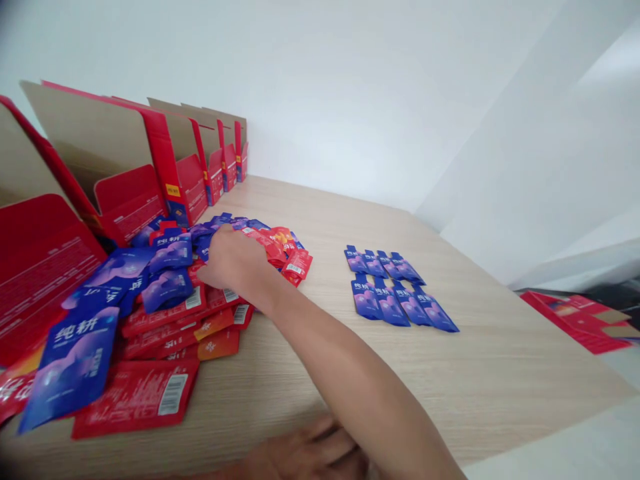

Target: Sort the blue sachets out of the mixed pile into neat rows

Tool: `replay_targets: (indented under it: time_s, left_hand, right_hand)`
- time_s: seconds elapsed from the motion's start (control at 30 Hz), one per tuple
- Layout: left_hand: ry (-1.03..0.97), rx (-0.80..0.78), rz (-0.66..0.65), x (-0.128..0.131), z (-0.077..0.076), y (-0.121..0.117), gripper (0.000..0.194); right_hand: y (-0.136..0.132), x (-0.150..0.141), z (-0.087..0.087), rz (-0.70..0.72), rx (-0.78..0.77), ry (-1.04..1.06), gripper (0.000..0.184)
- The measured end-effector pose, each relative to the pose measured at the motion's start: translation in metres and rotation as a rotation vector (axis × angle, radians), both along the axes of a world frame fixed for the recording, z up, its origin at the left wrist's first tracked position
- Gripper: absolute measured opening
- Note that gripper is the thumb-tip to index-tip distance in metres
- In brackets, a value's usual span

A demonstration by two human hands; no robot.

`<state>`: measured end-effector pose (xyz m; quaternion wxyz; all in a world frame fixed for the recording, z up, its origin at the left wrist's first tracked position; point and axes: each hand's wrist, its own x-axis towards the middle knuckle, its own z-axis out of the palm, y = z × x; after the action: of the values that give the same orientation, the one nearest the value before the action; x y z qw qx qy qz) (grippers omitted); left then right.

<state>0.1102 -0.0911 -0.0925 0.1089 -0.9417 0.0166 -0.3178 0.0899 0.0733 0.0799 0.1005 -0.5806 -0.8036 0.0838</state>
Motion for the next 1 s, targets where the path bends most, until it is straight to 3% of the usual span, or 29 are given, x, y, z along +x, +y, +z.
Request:
replay_targets:
  time_s: [0.1,0.17,0.37,0.47,0.53,0.73,1.0]
  left_hand:
    - [-0.006,-0.026,0.027,0.002,-0.003,-0.002,0.017]
    - [-0.04,-0.031,0.01,0.003,-0.002,-0.003,0.015]
    - [-0.086,-0.012,-0.002,0.004,0.007,-0.003,0.018]
    - [-0.092,-0.012,0.013,0.005,0.012,-0.002,0.019]
    - [-0.094,-0.018,0.017,0.006,0.015,-0.001,0.018]
    - [-0.211,-0.06,0.035,0.012,0.009,-0.002,0.02]
    - [-0.28,-0.051,0.054,0.013,0.008,-0.003,0.018]
  right_hand:
    - [-0.014,0.034,0.006,-0.02,0.098,-0.036,0.059]
    - [-0.018,0.068,0.008,-0.104,0.134,-0.067,0.054]
    - [0.001,0.229,0.013,-0.572,0.227,-0.228,0.039]
    - [0.009,0.3,0.002,-0.828,0.196,-0.294,0.041]
    - [0.011,0.329,-0.011,-0.913,0.14,-0.326,0.044]
    - [0.016,0.35,-0.052,-0.95,0.01,-0.359,0.051]
    - [0.031,0.352,-0.068,-0.928,-0.051,-0.382,0.058]
